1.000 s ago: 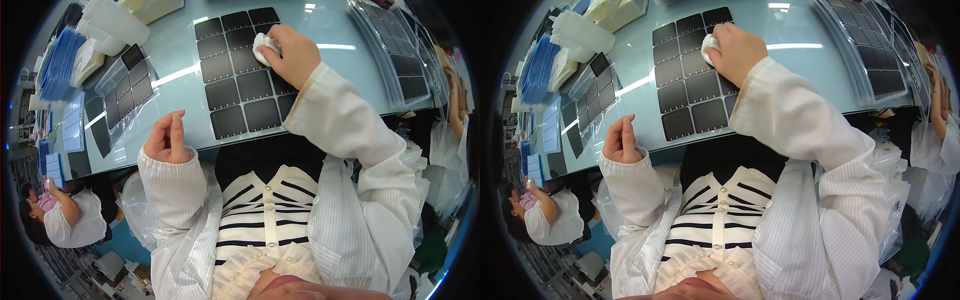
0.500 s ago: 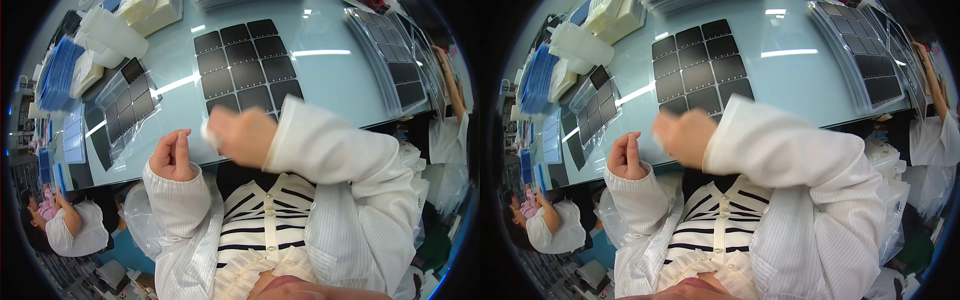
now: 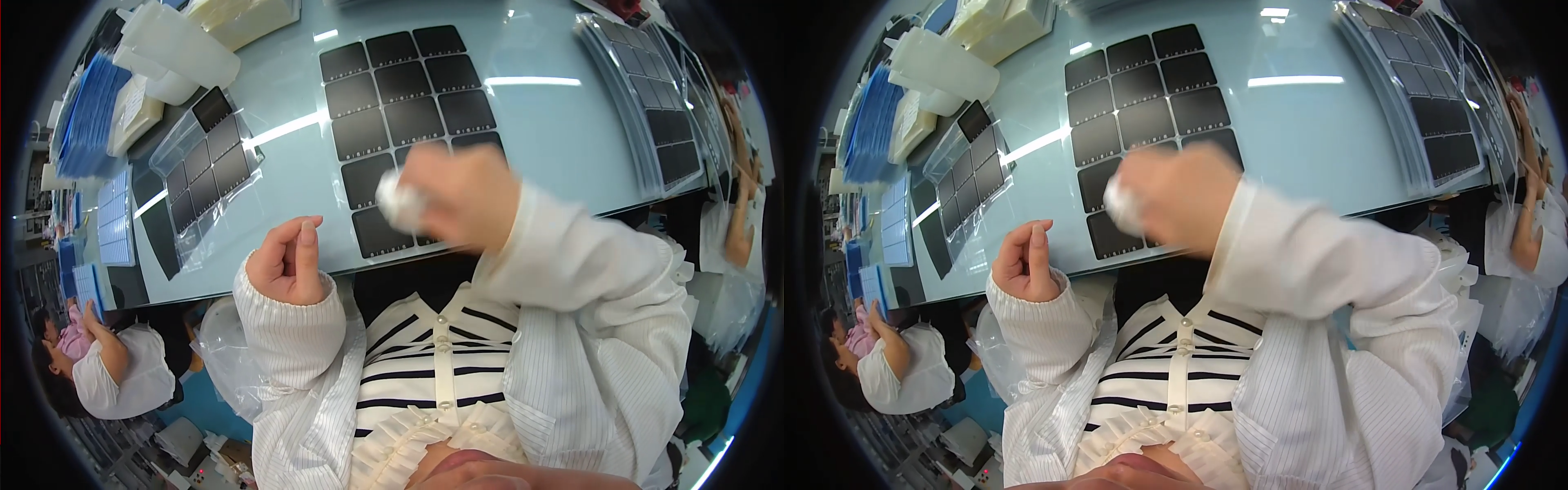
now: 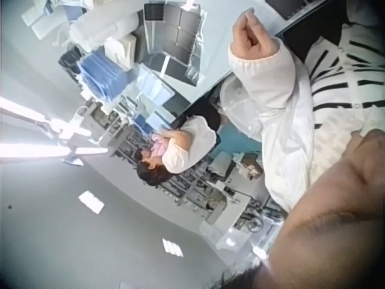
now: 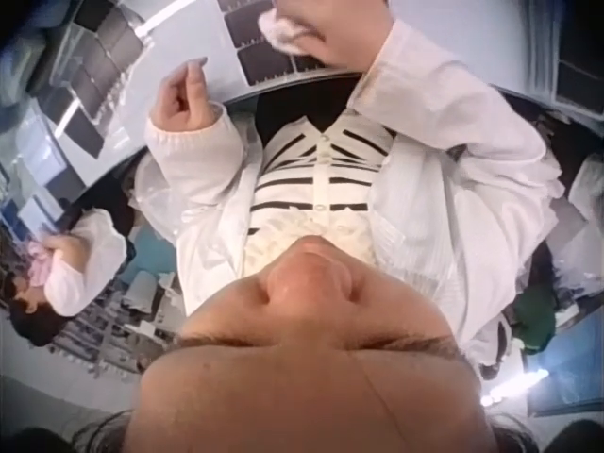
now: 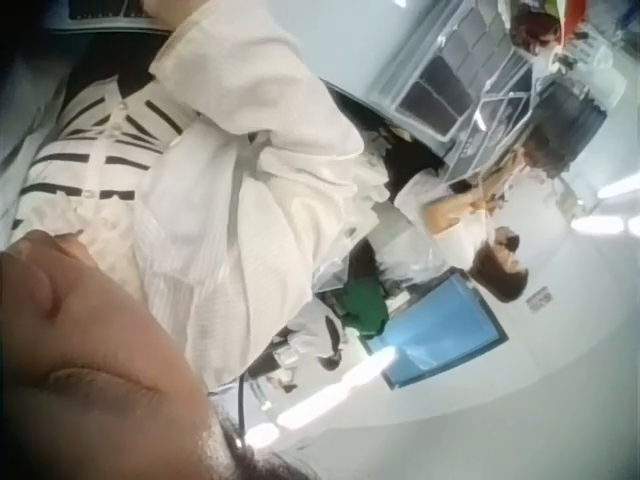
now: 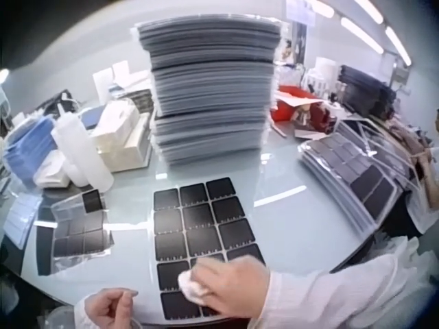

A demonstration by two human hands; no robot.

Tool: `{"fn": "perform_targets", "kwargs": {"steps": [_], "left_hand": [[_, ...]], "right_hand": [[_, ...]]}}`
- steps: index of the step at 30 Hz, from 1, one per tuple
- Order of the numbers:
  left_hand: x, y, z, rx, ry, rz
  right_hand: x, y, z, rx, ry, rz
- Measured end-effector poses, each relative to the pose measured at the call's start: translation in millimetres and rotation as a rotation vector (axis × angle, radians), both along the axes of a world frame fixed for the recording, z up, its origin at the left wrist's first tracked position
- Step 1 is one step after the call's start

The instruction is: Cleaning and inspecting a sheet of small electronic or optical components using a swab.

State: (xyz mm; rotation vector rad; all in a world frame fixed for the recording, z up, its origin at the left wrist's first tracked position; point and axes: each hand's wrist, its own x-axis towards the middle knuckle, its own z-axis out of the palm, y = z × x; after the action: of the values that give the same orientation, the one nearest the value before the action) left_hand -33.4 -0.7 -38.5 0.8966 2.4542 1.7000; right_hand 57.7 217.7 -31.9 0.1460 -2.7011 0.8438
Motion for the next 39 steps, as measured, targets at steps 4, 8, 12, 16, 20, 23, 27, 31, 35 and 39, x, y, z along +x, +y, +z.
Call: {"fn": "perform_targets", "kwargs": {"steps": [4, 8, 12, 16, 20, 23, 27, 31, 35, 39], "left_hand": [[-2, 1, -2, 0.023, 0.003, -0.039], [-3, 0, -4, -0.003, 0.045, -0.006], [0, 2, 1, -0.015, 0.027, 0.017], [-2, 3, 0, 0.005, 0.034, -0.016], [0, 1, -2, -0.042, 0.058, 0.022], [2, 2, 1, -0.018, 0.011, 0.025], [0, 2, -1, -0.012, 0.024, 0.006], [-3, 3, -7, 0.017, 0.057, 0.001], [-1, 0, -4, -0.002, 0.069, 0.007], [-2, 4, -2, -0.055, 0.098, 0.002]], "right_hand": [[-17, 71, -15, 0.019, 0.207, -0.366], [12, 8, -1, 0.074, 0.028, -0.080], [11, 13, 3, 0.024, -0.008, -0.021], [2, 69, -8, 0.001, 0.131, -0.382], [35, 1, 3, -0.015, -0.055, -0.017], [33, 20, -2, 0.035, 0.042, -0.034], [25, 53, -6, -0.054, 0.152, -0.295], [41, 1, 5, -0.018, -0.101, 0.121], [5, 49, -3, 0.033, 0.026, 0.091], [-26, 94, -14, 0.127, 0.185, -0.242]]}}
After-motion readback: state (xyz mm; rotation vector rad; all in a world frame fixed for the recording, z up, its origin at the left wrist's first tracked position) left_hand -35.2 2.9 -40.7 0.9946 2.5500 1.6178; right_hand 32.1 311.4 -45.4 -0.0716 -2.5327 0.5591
